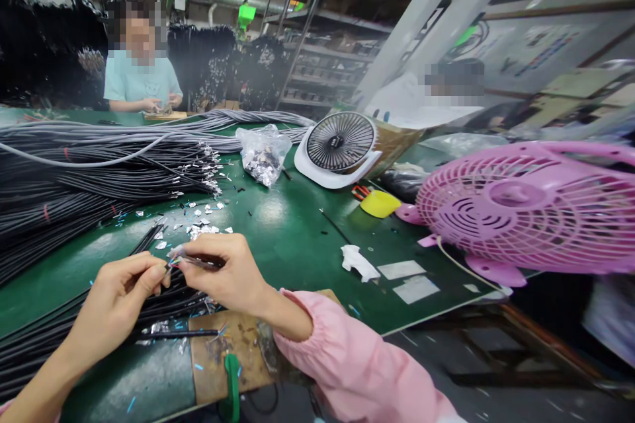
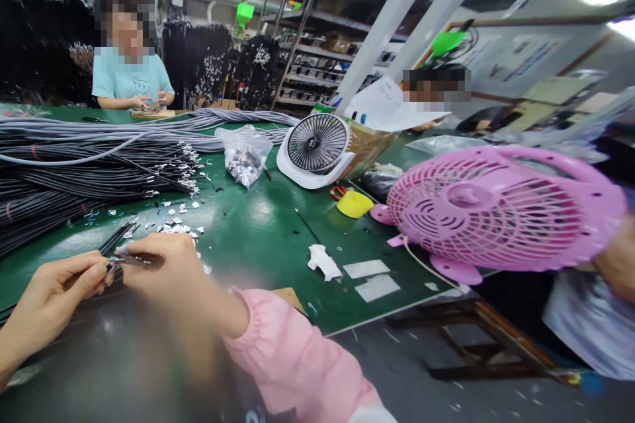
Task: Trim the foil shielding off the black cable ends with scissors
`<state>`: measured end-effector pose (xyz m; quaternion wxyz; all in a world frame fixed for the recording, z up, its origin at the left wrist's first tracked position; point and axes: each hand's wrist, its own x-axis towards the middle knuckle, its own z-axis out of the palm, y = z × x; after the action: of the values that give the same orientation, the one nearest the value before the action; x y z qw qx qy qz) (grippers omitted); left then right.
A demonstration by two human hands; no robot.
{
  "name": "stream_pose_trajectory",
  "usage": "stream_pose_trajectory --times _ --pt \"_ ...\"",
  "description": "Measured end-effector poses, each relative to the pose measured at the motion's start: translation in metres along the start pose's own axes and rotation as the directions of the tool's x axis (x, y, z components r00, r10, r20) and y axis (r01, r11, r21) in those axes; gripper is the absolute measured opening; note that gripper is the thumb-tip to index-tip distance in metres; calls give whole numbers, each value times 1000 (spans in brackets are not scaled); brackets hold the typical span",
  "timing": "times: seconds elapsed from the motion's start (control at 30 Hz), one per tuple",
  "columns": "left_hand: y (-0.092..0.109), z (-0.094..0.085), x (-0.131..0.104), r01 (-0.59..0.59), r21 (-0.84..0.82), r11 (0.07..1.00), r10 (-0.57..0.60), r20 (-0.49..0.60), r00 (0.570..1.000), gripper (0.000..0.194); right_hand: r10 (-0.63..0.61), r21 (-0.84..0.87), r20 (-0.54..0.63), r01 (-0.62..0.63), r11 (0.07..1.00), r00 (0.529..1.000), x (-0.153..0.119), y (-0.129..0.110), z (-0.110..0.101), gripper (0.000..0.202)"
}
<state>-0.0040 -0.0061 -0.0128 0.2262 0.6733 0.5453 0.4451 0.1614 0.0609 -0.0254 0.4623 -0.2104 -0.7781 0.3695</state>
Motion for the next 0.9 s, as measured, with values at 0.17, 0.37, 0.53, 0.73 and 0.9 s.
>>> stream_pose_trajectory --times 0.17,0.37,0.53,0.73,0.9 --pt "1 2 -2 43 -37 998 -42 24 999 40 126 23 68 -127 992 990 1 -4 0 9" --pt "-14 -18 8 165 -96 982 -178 -148 973 51 245 51 19 -246 968 969 5 -2 0 10" --pt "-49 -28 21 362 367 857 -305 -206 930 22 276 121 -131 -261 958 952 7 3 -4 40" --pt "-61 -23 20 391 477 787 -324 -221 920 19 225 47 -32 -223 974 974 5 2 -4 48" --pt "-34 -22 23 335 391 857 -227 -297 927 33 164 -91 -105 -174 981 981 7 -3 -3 33"
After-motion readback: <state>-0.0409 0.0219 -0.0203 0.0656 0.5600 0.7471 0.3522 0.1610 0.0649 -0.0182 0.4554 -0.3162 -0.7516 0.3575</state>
